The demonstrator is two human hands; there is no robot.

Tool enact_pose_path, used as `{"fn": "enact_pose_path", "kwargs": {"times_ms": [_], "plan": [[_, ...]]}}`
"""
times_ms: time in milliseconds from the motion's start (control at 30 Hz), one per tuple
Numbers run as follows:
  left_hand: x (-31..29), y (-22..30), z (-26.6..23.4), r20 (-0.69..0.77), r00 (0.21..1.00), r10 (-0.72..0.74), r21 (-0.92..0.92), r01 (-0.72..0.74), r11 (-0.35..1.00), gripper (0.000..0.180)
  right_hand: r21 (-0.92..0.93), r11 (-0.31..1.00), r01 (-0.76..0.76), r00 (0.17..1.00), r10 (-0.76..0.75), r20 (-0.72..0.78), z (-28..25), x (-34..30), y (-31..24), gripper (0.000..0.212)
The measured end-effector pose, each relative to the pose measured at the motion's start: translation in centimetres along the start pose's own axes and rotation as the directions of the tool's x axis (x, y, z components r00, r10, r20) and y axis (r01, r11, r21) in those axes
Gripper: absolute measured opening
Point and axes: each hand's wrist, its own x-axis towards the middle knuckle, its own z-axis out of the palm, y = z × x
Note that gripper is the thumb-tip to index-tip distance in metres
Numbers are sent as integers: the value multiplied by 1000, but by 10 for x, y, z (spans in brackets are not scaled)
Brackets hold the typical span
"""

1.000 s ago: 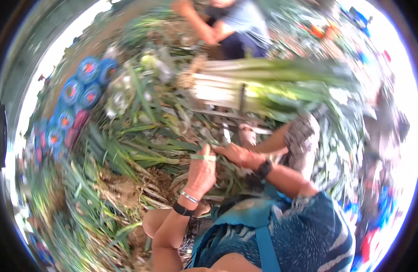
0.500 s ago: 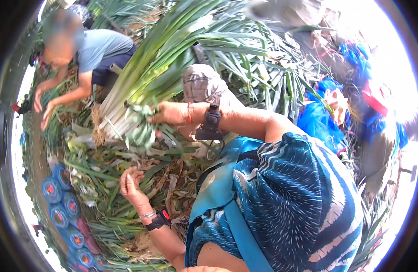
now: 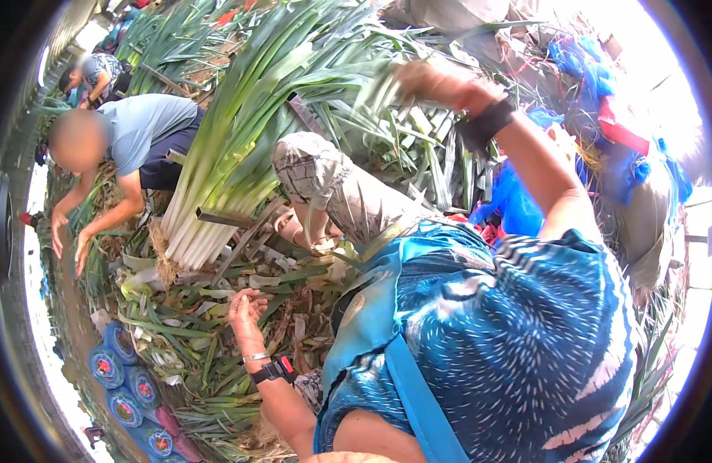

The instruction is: Cleaning and trimming leeks in an agricultural processing facility.

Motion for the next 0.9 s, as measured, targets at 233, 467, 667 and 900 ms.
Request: {"fn": "enact_pose_path", "kwargs": {"times_ms": [233, 467, 667, 900], "plan": [[-4, -2, -5, 30, 999, -44, 15, 44, 999, 18, 604, 732, -315, 537, 662, -523, -13, -208, 240, 40], [-12, 6, -6, 5, 1000, -28, 82, 27, 996, 18, 834, 549, 51, 894, 347, -284, 46, -98, 191, 46], [-26, -16, -11, 87, 978, 190, 239, -206, 949, 25, 949, -9, -314, 879, -380, 287, 102, 73, -77, 52], [-63, 19, -11, -281, 901, 331, 427, -192, 884, 22, 695, 456, -556, 628, -317, 711, 284, 132, -285, 35]]}}
